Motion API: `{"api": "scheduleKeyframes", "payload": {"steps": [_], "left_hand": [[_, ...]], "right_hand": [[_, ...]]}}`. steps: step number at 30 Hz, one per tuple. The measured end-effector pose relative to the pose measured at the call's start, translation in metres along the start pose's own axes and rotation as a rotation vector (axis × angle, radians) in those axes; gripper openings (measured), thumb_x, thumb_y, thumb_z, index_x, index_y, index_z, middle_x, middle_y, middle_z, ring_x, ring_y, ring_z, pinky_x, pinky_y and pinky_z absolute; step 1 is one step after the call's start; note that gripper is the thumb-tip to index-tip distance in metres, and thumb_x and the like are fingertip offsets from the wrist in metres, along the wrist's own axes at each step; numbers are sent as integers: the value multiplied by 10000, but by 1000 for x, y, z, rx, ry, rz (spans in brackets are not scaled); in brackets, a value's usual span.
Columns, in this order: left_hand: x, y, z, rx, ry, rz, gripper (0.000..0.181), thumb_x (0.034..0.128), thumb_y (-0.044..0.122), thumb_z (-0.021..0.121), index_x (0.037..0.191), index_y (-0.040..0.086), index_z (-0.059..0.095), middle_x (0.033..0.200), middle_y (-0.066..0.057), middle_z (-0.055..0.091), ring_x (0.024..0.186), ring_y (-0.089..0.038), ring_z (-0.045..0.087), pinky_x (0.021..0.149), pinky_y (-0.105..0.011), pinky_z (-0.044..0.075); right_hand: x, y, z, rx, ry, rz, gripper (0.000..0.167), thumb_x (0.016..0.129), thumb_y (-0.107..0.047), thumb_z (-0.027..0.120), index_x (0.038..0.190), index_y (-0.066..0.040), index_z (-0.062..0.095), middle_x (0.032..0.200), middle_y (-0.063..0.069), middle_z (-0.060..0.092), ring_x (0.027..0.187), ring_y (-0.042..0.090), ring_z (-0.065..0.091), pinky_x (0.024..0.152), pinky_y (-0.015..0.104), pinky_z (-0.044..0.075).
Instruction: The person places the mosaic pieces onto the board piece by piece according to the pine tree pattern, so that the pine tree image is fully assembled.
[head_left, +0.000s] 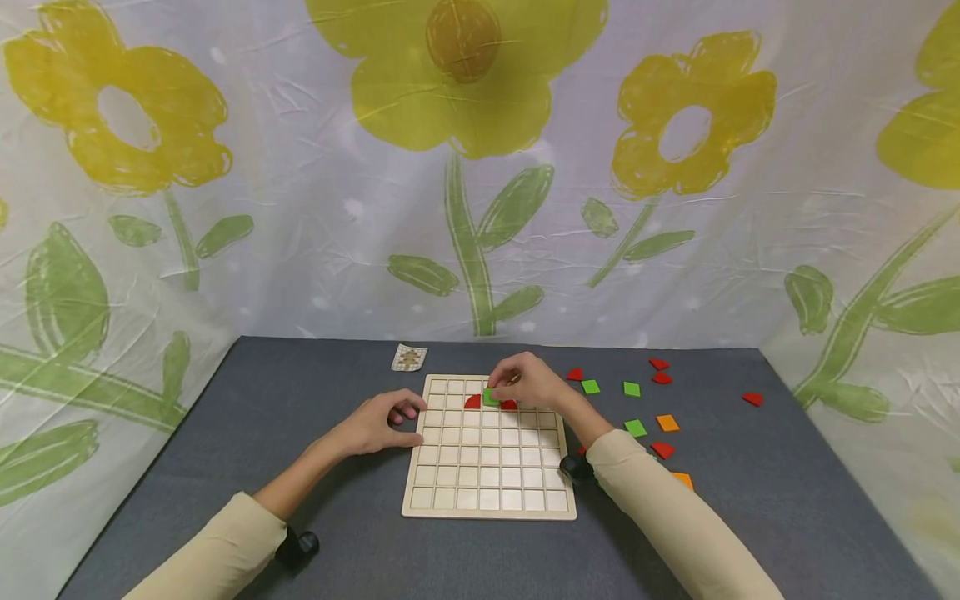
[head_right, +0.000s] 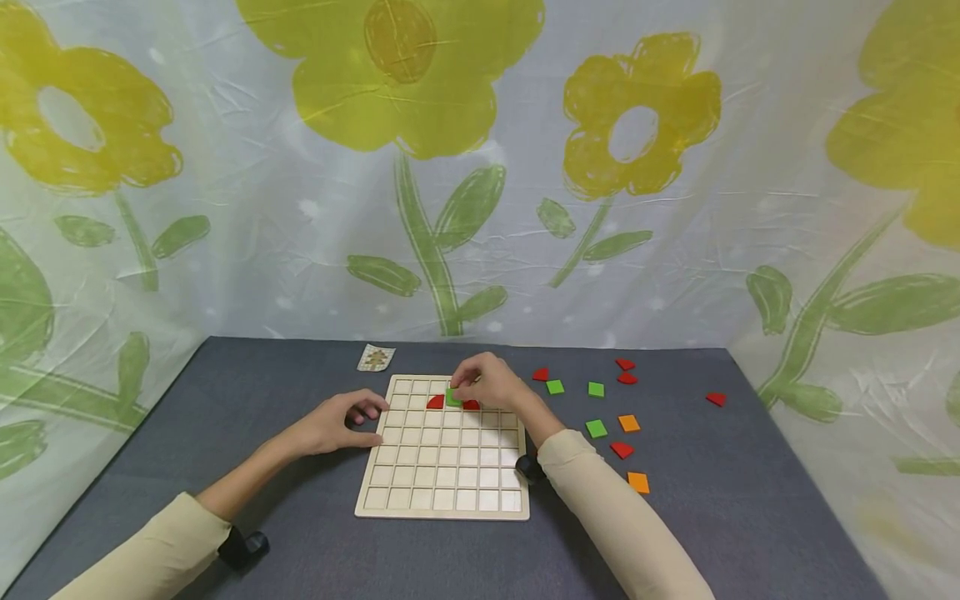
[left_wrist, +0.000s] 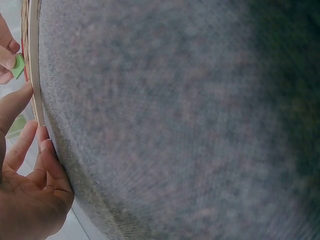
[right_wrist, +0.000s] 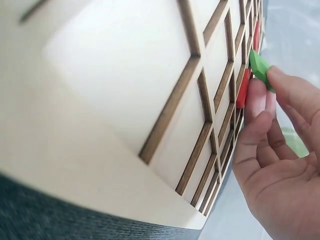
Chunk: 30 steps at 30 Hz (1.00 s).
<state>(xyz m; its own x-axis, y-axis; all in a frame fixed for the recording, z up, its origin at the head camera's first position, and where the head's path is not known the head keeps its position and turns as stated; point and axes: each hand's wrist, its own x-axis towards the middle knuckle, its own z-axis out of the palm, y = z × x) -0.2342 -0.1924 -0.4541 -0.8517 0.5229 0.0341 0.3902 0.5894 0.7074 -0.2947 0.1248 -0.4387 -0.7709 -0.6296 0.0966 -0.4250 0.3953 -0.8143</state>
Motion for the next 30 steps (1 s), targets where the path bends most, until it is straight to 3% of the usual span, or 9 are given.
{"api": "scheduleKeyframes", "payload": {"steps": [16,30], "left_hand": [[1,-1,0,-3,0,2,448,854,196,855,1229,63,650,1052,-27,606,919,-212,570,843,-443,470],[1,0,0,6,7,-4,452,845,186,861,1226,59,654,1044,-21,608,913,-204,569,840,-442,470]], "right_hand": [[3,2,2,-36,-18,6,68,894,-4,774,956,6,747,834,51,695,745,188,634,695,318,507],[2,-1,0,-29,-37,34,64,922,-39,756,971,1,761,885,49,714,780,187,649,716,325,512]]}}
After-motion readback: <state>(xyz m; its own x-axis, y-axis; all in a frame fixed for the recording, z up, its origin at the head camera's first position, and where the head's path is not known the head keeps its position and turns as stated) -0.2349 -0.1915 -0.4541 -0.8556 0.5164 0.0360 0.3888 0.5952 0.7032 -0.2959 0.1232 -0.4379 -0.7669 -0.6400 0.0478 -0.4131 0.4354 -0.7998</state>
